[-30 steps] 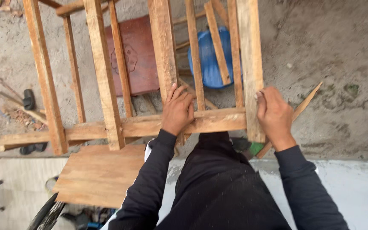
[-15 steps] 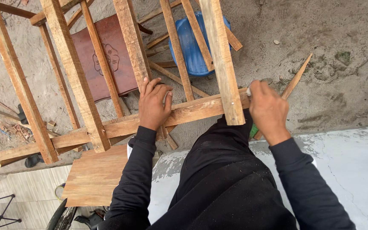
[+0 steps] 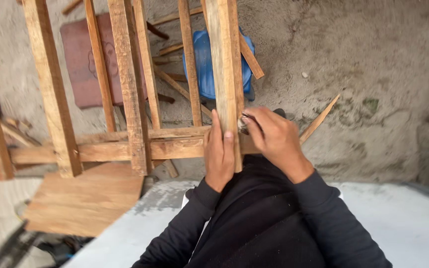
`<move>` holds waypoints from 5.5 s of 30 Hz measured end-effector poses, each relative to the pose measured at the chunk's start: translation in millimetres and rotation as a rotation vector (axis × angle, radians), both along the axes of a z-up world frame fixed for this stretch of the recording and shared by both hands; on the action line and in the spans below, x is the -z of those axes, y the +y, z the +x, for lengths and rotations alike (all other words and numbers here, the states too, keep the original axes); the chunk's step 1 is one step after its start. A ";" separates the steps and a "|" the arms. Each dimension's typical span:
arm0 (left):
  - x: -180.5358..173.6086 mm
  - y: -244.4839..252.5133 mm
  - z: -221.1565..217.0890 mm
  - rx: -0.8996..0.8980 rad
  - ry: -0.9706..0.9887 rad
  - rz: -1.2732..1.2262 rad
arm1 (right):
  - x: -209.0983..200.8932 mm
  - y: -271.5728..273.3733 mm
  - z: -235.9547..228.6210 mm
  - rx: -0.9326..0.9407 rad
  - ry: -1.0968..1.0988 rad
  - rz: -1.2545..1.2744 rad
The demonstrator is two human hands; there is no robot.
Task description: The person sands and wipes the joints and surfaces of a large wooden frame using sandpaper and a cloth, handling different beams one at a time.
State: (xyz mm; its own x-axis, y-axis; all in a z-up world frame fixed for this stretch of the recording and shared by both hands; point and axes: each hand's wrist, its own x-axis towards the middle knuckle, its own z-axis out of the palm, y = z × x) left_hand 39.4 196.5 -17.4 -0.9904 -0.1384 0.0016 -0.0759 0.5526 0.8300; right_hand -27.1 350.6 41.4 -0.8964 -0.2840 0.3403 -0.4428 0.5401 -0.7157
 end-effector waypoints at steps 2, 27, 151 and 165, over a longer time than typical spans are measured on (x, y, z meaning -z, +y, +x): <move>2.5 6.1 -6.4 -0.076 0.023 -0.010 | 7.8 -5.9 -24.1 -0.079 0.038 0.007; -11.1 25.3 -13.0 -0.336 0.041 0.035 | 24.6 -24.3 -175.8 -0.864 0.530 0.361; -32.8 60.3 -394.0 -1.602 -0.269 -0.354 | 8.6 -116.1 -616.8 -1.745 0.512 0.449; -25.6 60.6 -391.2 -1.588 -0.292 -0.408 | 22.4 -101.6 -607.4 -1.486 1.099 0.538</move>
State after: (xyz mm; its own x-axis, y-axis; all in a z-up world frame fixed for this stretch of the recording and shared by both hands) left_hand -351.7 257.0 8.2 0.1525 -0.9782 0.1409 -0.8537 -0.0586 0.5174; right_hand -634.5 249.1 19.1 0.6423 -0.7550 0.1319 -0.7592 -0.6031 0.2447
